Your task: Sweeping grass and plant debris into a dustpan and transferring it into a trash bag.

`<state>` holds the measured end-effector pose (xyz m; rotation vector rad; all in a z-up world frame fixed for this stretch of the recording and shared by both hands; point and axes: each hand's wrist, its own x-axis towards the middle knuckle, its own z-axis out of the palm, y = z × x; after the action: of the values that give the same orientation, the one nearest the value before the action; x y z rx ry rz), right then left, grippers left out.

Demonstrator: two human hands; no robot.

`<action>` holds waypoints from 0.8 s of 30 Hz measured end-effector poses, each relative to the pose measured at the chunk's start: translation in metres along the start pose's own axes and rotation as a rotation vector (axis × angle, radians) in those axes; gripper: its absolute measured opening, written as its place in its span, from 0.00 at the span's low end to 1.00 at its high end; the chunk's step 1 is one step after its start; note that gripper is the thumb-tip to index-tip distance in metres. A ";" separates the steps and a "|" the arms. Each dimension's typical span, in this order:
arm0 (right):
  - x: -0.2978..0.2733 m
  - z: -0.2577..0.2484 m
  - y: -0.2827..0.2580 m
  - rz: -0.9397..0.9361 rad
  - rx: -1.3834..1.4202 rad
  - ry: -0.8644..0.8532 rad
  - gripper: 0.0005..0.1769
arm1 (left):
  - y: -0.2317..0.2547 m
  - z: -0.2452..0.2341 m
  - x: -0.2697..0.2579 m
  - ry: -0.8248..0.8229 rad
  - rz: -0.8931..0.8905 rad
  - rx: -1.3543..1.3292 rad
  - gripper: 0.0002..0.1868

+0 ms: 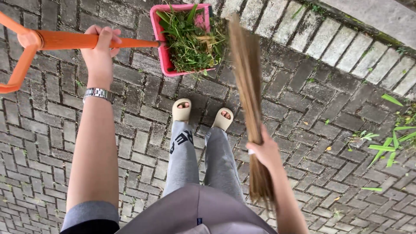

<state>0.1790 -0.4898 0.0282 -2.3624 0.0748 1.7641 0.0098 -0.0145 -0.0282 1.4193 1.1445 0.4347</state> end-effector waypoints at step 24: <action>0.029 0.225 -0.085 -0.202 -0.458 0.122 0.60 | -0.025 -0.025 0.019 -0.285 0.008 -0.079 0.10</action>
<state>-0.0117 -0.3632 -0.0499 -2.6618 -0.5906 1.6771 -0.0112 0.0101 -0.0516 1.3674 0.8823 0.2690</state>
